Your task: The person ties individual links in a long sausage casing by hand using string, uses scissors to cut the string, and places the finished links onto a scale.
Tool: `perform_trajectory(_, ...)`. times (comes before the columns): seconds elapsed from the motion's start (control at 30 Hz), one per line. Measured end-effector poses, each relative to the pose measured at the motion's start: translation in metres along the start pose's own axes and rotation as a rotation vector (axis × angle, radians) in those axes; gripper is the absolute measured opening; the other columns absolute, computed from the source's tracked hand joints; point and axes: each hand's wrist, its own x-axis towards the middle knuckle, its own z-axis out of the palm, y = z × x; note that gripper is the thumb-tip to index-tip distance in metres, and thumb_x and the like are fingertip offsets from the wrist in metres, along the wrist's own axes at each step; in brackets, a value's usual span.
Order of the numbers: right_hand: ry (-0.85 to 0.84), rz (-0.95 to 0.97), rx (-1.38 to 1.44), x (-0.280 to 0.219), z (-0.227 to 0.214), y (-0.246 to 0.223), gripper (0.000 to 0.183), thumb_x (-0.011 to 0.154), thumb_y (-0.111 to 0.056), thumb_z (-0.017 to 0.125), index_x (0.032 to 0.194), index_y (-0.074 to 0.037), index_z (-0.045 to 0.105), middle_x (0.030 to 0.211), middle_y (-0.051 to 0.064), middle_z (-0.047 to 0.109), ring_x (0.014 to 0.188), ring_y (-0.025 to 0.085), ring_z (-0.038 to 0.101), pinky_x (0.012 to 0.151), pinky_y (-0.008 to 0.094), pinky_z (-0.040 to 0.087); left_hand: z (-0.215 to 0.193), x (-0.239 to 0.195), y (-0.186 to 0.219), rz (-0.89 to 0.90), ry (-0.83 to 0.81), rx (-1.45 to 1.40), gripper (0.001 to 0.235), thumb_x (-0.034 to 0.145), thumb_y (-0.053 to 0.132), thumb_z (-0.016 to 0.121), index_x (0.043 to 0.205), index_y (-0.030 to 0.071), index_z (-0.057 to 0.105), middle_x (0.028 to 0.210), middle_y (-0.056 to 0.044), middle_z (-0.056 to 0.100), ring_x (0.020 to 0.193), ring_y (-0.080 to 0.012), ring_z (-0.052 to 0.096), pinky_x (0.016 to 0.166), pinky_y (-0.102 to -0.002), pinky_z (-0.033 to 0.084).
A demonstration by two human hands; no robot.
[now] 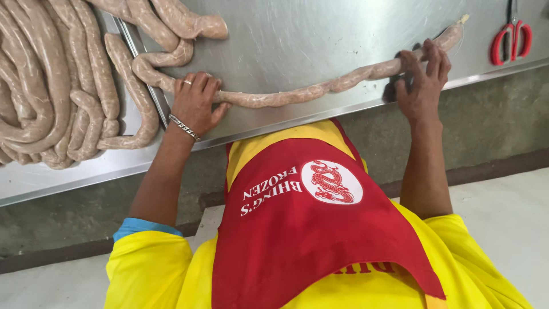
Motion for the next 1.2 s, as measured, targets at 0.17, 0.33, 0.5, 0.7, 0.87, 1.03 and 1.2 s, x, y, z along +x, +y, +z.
perform_trajectory(0.17, 0.1, 0.035, 0.154, 0.037, 0.017, 0.032, 0.024, 0.086, 0.011, 0.065, 0.102, -0.008, 0.066, 0.136, 0.008, 0.056, 0.136, 0.031, 0.04, 0.12, 0.047, 0.038, 0.004, -0.012, -0.013, 0.121, -0.06, 0.02, 0.038, 0.086, 0.043, 0.076, 0.102, 0.01, 0.065, 0.104, -0.012, 0.068, 0.103, -0.0305, 0.063, 0.093, -0.047, 0.049)
perform_trajectory(0.33, 0.146, 0.0, 0.057, 0.048, 0.01, 0.015, 0.039, 0.082, 0.011, 0.063, 0.117, -0.007, 0.063, 0.14, 0.009, 0.056, 0.138, 0.03, 0.042, 0.121, 0.047, 0.036, 0.012, -0.029, -0.003, 0.024, -0.295, -0.133, 0.064, 0.091, 0.066, 0.063, 0.11, 0.005, 0.065, 0.068, -0.015, 0.068, 0.059, -0.0334, 0.07, 0.052, -0.048, 0.055)
perform_trajectory(0.5, 0.008, -0.19, 0.364, 0.057, 0.018, -0.125, 0.037, 0.102, -0.004, 0.076, 0.133, -0.003, 0.056, 0.136, 0.015, 0.056, 0.132, 0.03, 0.052, 0.114, 0.043, 0.041, 0.024, -0.037, 0.0, 0.004, -0.221, -0.006, 0.071, 0.09, 0.077, 0.06, 0.088, 0.007, 0.063, 0.06, -0.013, 0.067, 0.06, -0.0355, 0.07, 0.054, -0.046, 0.056)
perform_trajectory(0.7, -0.377, -0.7, 0.445, 0.058, 0.035, -0.312, 0.088, 0.077, -0.047, 0.084, 0.145, -0.005, 0.049, 0.135, 0.021, 0.057, 0.126, 0.039, 0.052, 0.106, 0.054, 0.041, 0.033, -0.044, 0.005, 0.199, 0.08, -0.049, 0.039, 0.102, 0.044, 0.066, 0.089, 0.007, 0.065, 0.067, -0.01, 0.068, 0.055, -0.0281, 0.069, 0.048, -0.04, 0.053)
perform_trajectory(0.87, -0.36, -0.601, 0.278, 0.05, 0.067, -0.341, 0.043, 0.084, -0.03, 0.077, 0.114, -0.004, 0.06, 0.105, 0.014, 0.07, 0.104, 0.033, 0.068, 0.09, 0.045, 0.055, 0.032, -0.048, 0.014, 0.226, 0.215, -0.017, 0.026, 0.096, 0.029, 0.075, 0.085, 0.008, 0.064, 0.069, -0.006, 0.066, 0.057, -0.0233, 0.067, 0.05, -0.036, 0.053)
perform_trajectory(1.03, -0.284, -0.573, 0.201, 0.045, 0.091, -0.333, 0.02, 0.087, -0.021, 0.07, 0.096, -0.007, 0.06, 0.085, 0.012, 0.071, 0.079, 0.031, 0.073, 0.073, 0.044, 0.058, 0.031, -0.047, 0.021, 0.157, 0.251, -0.059, 0.029, 0.096, 0.028, 0.077, 0.08, 0.01, 0.06, 0.071, -0.005, 0.063, 0.059, -0.0234, 0.066, 0.054, -0.036, 0.053)
perform_trajectory(1.2, -0.211, -0.537, 0.284, 0.053, 0.087, -0.326, 0.014, 0.091, -0.02, 0.068, 0.097, -0.008, 0.062, 0.084, 0.009, 0.071, 0.071, 0.03, 0.072, 0.059, 0.044, 0.055, 0.02, -0.038, 0.026, 0.154, 0.266, -0.197, 0.023, 0.095, 0.026, 0.075, 0.092, 0.006, 0.064, 0.076, -0.005, 0.065, 0.063, -0.0239, 0.066, 0.052, -0.036, 0.051)
